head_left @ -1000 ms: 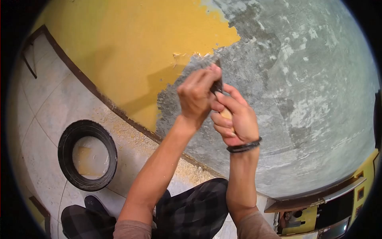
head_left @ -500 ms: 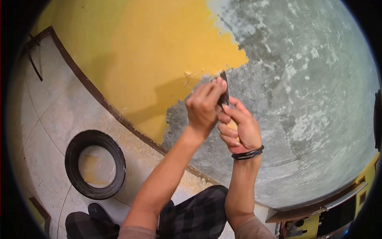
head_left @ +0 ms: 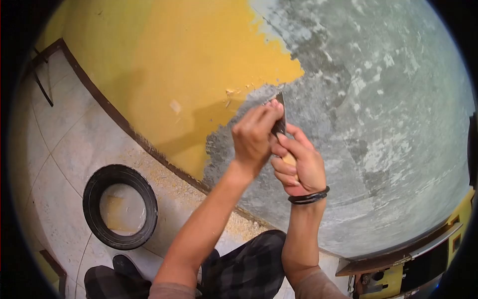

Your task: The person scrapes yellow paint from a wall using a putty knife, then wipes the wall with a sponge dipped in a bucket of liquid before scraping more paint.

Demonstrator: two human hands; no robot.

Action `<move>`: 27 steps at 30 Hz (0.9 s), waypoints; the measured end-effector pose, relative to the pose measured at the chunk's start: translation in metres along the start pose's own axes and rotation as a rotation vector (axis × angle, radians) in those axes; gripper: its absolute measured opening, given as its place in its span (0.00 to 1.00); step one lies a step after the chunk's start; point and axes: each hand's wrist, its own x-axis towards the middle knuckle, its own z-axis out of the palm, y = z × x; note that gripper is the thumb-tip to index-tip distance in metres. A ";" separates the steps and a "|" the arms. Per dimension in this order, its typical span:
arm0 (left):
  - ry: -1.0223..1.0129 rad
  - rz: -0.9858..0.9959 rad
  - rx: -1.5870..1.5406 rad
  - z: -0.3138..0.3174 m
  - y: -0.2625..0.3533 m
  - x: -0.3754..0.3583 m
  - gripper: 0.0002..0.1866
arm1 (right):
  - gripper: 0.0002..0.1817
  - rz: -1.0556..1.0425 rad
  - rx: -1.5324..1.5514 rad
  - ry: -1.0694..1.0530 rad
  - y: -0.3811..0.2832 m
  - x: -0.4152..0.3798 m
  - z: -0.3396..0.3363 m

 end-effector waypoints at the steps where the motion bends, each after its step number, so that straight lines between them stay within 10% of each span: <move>1: 0.008 0.003 0.001 0.000 -0.007 0.000 0.06 | 0.13 -0.002 -0.006 -0.006 0.002 0.007 0.001; 27: 0.031 -0.041 0.150 -0.014 -0.025 0.018 0.06 | 0.22 0.045 -0.039 -0.170 -0.002 0.042 0.014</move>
